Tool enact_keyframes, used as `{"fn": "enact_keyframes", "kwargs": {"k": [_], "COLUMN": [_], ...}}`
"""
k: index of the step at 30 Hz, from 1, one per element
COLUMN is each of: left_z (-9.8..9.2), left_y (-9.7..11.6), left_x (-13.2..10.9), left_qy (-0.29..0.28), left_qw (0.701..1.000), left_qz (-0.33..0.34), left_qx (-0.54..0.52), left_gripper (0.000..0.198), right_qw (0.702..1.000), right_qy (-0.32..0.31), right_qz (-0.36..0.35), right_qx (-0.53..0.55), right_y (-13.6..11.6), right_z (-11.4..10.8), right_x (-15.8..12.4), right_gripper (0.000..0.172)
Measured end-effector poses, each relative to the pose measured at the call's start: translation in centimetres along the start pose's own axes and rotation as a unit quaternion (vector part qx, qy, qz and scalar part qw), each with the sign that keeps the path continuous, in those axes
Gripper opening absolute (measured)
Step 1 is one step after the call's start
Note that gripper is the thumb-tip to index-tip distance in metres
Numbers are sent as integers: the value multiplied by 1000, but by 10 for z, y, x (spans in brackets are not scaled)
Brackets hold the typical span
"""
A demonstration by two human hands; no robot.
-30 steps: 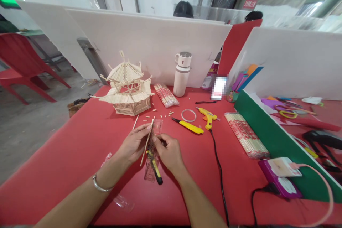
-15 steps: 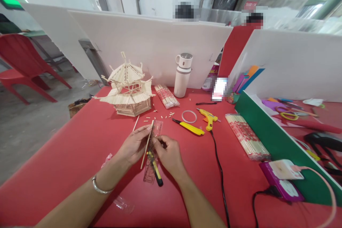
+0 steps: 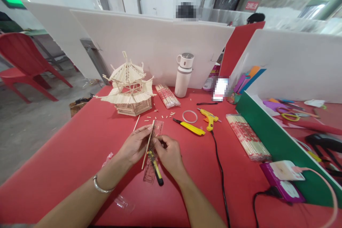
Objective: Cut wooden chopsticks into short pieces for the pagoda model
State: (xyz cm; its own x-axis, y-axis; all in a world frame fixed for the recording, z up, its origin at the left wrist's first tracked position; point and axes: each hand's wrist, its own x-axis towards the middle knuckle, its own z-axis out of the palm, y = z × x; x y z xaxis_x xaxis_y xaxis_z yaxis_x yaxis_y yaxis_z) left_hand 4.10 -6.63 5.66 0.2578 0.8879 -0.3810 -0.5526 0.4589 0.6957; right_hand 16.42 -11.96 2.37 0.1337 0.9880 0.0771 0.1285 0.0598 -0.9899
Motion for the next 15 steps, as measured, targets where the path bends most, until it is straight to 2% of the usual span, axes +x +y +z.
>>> {"fn": "enact_keyframes", "kwargs": {"k": [15], "left_z": [-2], "left_y": [-1], "left_x": [-1], "left_qy": [-3], "left_qw": [1000], "left_qz": [-3], "left_qx": [7], "left_gripper": [28], "right_qw": [999], "right_qy": [16], "right_qz": [-21], "right_qx": [-27], "right_y": [3], "right_z": [2], "right_x": [0], "right_gripper": [29]}}
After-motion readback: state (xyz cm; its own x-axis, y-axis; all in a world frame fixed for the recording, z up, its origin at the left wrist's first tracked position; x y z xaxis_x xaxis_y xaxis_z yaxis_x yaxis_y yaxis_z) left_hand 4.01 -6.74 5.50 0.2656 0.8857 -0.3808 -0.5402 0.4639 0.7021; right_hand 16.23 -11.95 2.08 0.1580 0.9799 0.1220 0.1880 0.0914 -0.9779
